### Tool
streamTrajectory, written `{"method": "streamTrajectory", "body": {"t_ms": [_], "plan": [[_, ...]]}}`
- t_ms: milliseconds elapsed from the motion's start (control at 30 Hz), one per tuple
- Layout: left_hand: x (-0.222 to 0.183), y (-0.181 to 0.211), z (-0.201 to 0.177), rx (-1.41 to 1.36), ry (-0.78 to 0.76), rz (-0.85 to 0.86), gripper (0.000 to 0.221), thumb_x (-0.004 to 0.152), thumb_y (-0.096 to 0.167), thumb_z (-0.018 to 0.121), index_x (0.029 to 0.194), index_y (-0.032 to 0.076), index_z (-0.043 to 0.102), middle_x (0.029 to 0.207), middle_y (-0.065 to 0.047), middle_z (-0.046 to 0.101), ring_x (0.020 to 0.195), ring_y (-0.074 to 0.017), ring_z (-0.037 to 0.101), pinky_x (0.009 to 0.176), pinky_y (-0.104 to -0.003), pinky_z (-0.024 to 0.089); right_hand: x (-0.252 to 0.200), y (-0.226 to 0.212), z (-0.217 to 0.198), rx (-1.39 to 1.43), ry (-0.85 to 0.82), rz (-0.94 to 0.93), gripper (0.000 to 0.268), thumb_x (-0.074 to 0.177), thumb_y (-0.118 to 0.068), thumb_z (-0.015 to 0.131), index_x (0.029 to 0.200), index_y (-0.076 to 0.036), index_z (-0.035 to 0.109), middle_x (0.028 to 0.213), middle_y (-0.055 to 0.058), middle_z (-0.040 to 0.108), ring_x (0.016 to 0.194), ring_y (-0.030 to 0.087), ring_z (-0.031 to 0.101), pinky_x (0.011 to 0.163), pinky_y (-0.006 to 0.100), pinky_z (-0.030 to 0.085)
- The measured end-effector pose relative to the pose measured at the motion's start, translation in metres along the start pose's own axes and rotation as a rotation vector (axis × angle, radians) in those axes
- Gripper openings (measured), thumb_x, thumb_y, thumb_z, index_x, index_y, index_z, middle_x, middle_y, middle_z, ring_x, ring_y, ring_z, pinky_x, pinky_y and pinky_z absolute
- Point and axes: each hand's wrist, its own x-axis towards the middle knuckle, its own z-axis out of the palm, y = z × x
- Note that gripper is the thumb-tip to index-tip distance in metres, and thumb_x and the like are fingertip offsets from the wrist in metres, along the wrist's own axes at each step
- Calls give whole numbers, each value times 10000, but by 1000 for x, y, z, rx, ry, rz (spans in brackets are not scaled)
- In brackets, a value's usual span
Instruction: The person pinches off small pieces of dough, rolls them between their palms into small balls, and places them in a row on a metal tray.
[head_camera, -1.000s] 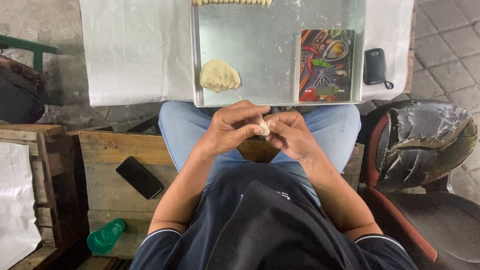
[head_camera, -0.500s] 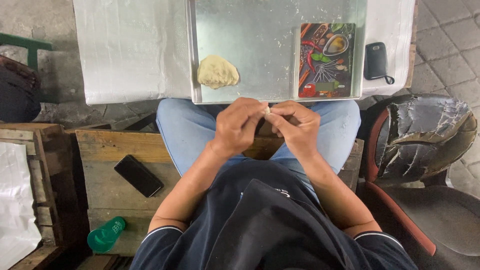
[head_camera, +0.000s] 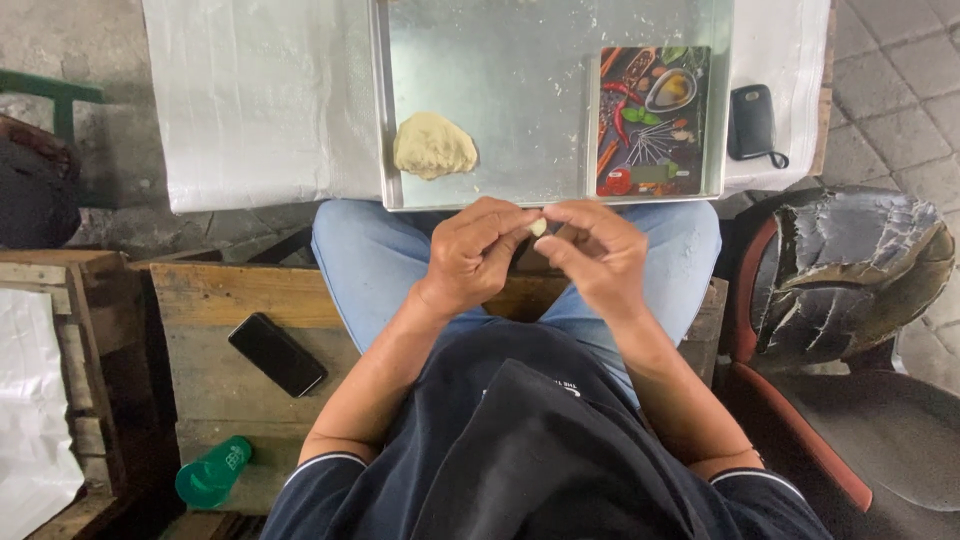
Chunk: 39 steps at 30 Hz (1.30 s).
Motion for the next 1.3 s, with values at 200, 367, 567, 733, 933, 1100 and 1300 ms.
{"method": "streamTrajectory", "body": {"t_ms": [200, 367, 567, 733, 933, 1100, 1300], "plan": [[-22, -24, 4, -223, 36, -347, 220, 890, -15, 804, 1105, 0, 759, 826, -120, 764, 707, -183, 752, 598, -296, 637, 0, -6, 7, -79, 25, -197, 194, 820, 136, 823, 994, 84, 754, 924, 218, 731, 502, 151, 643, 418, 247, 505], [-6, -2, -3, -352, 10, -535, 87, 931, -10, 707, 927, 20, 789, 744, -123, 767, 657, -192, 762, 603, -333, 655, -8, 11, 9, 127, 119, 24, 222, 856, 109, 767, 1067, 104, 697, 819, 184, 732, 458, 110, 603, 390, 214, 457], [-8, -12, -5, -623, -25, -452, 60, 919, -64, 733, 968, -61, 767, 781, -181, 732, 705, -244, 760, 577, -355, 671, -3, -3, 17, 307, 26, 143, 97, 945, 15, 670, 939, 90, 733, 739, 180, 622, 435, 125, 538, 351, 205, 402], [-7, -15, -9, -607, -74, -426, 154, 913, 16, 780, 1056, -30, 749, 819, -110, 709, 764, -185, 746, 584, -322, 659, -9, 10, 12, 383, -20, 260, 154, 980, -15, 636, 906, 89, 723, 743, 169, 619, 443, 106, 518, 338, 187, 406], [-11, -22, -11, -546, -164, -406, 145, 975, 63, 729, 1107, 14, 766, 910, -84, 707, 809, -182, 741, 587, -285, 644, -14, 18, 9, 473, 20, 408, 170, 988, -7, 629, 851, 82, 675, 667, 179, 586, 400, 101, 484, 311, 189, 365], [-20, -33, -6, -593, -97, -506, 84, 959, 12, 724, 1028, -33, 745, 867, -134, 725, 798, -212, 754, 554, -296, 638, -10, 12, 8, 148, -21, 147, 173, 979, -16, 662, 840, 70, 719, 504, 148, 527, 353, 114, 419, 329, 209, 323], [-26, -37, -3, -679, 21, -649, 104, 936, -5, 735, 1013, -75, 726, 812, -177, 751, 770, -216, 771, 521, -299, 651, -3, 3, 6, -136, -58, -274, 298, 814, 112, 820, 1099, 103, 732, 971, 233, 733, 540, 135, 673, 431, 226, 491]]}}
